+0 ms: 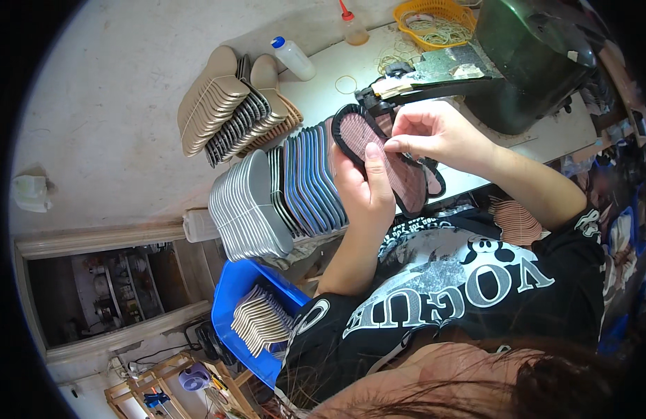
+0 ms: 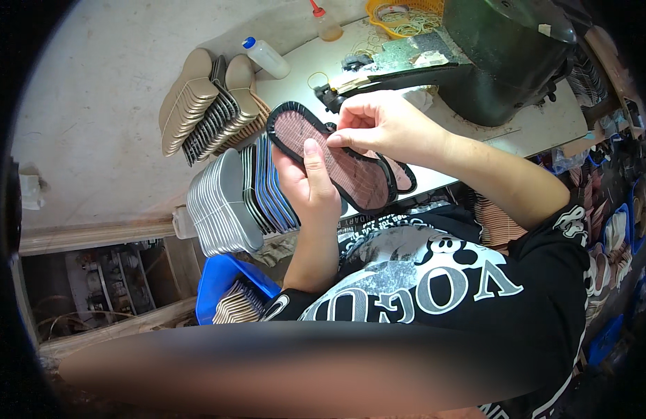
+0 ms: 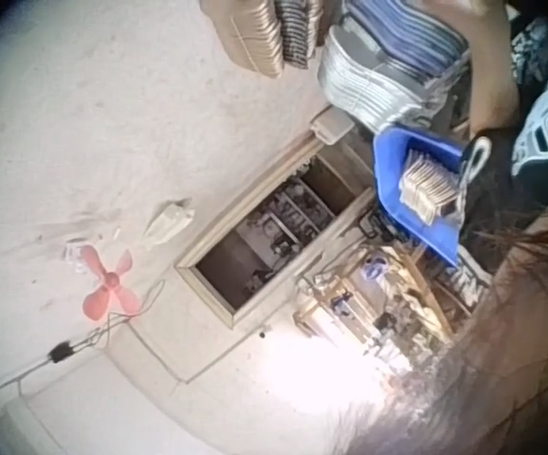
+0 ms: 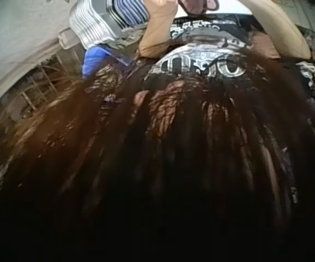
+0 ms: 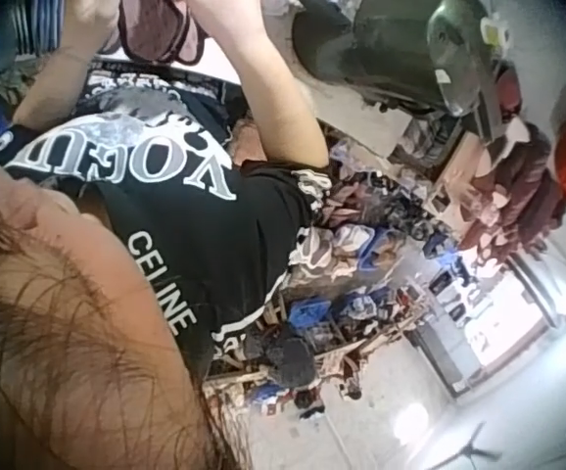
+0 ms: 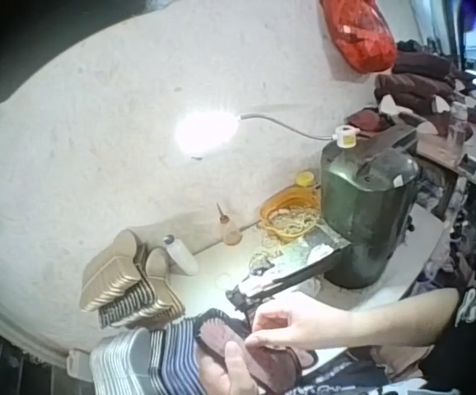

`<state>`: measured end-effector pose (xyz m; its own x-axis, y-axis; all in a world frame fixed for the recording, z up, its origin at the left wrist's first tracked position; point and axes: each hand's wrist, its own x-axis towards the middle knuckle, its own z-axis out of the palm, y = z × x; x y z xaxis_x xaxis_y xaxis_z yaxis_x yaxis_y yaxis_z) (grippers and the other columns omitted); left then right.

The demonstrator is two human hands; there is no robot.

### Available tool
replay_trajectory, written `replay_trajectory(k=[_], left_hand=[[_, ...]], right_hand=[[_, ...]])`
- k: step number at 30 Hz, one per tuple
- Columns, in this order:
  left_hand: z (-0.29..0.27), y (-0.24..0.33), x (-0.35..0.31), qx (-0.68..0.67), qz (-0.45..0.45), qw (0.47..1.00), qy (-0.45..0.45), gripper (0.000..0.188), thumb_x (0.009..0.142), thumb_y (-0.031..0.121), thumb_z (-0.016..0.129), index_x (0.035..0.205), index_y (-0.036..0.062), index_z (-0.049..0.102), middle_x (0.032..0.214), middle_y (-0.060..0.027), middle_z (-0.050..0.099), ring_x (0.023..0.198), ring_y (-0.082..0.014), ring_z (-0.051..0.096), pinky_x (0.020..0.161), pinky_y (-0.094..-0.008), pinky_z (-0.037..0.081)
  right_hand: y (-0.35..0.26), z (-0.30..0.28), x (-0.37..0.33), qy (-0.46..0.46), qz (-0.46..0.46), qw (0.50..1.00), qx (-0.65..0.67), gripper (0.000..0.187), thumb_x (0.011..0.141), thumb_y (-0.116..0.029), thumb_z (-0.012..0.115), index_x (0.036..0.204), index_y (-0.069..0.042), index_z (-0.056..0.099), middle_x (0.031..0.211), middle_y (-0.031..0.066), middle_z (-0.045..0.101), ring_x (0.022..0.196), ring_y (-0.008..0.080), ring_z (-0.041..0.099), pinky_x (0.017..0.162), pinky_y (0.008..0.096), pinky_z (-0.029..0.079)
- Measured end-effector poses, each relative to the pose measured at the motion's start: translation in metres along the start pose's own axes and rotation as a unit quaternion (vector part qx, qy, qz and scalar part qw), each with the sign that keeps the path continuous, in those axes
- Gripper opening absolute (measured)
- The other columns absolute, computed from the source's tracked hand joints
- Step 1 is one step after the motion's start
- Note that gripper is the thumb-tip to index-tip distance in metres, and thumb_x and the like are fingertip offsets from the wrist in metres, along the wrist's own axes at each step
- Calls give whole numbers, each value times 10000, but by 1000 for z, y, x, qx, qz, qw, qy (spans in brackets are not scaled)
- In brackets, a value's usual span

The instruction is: Assembling, inspecting, and organizing shoe soles at a manufacturing workstation.

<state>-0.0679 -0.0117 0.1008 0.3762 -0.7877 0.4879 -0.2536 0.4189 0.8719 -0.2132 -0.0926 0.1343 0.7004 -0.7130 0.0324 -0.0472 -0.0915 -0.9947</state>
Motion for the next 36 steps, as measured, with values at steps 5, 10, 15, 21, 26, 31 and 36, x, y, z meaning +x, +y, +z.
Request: replay_trajectory(k=[5, 10, 15, 21, 26, 31, 36], left_hand=[[2, 5, -3, 3, -28, 999, -14, 226, 953, 108, 510, 1115, -45, 476, 990, -93, 601, 867, -115, 578, 796, -249, 465], [10, 10, -4, 0, -18, 999, -27, 215, 923, 55, 556, 1096, -53, 486, 969, -114, 628, 851, -111, 613, 774, -239, 491], [3, -2, 6, 45, 17, 999, -11, 215, 909, 43, 577, 1078, -54, 488, 974, -108, 619, 842, -114, 607, 769, -239, 486], [-1, 12, 8, -45, -19, 999, -2, 188, 915, 64, 572, 1052, -51, 516, 950, -105, 619, 824, -114, 603, 741, -243, 485], [-1, 12, 9, -57, -26, 998, 18, 203, 920, 92, 576, 1055, -49, 520, 997, -87, 596, 864, -114, 574, 796, -247, 454], [3, 10, 16, 4, 32, 998, 49, 142, 915, 78, 581, 977, -46, 549, 927, -60, 578, 831, -104, 549, 776, -226, 439], [-4, 12, 25, -126, -125, 984, 18, 112, 917, 74, 580, 972, -19, 554, 918, -41, 594, 759, -72, 527, 718, -204, 424]], right_hand=[[-5, -1, -5, 52, -73, 982, -168, 161, 823, -137, 690, 825, 13, 631, 689, 49, 597, 608, 114, 555, 579, 254, 459], [-10, 15, -8, 140, -139, 893, -405, 166, 801, -172, 615, 749, -15, 620, 681, 134, 615, 690, 294, 607, 633, 364, 487], [2, 11, 1, 183, -209, 860, -428, 142, 775, -165, 611, 743, -29, 584, 694, 119, 587, 694, 292, 604, 652, 382, 490], [-2, 4, -8, 149, -200, 930, -272, 171, 803, -124, 683, 912, -5, 629, 744, 77, 593, 651, 146, 588, 602, 275, 490], [7, 26, -3, 193, -199, 925, -259, 290, 785, -183, 711, 951, 2, 561, 811, 124, 580, 688, 253, 585, 621, 349, 470], [24, 27, 7, 283, -349, 821, -353, 134, 812, -72, 640, 891, -20, 545, 812, 135, 574, 783, 333, 566, 729, 396, 451], [28, 21, 9, 271, -316, 862, -289, 115, 801, 18, 621, 878, -14, 543, 844, 131, 573, 784, 302, 552, 738, 364, 447]])
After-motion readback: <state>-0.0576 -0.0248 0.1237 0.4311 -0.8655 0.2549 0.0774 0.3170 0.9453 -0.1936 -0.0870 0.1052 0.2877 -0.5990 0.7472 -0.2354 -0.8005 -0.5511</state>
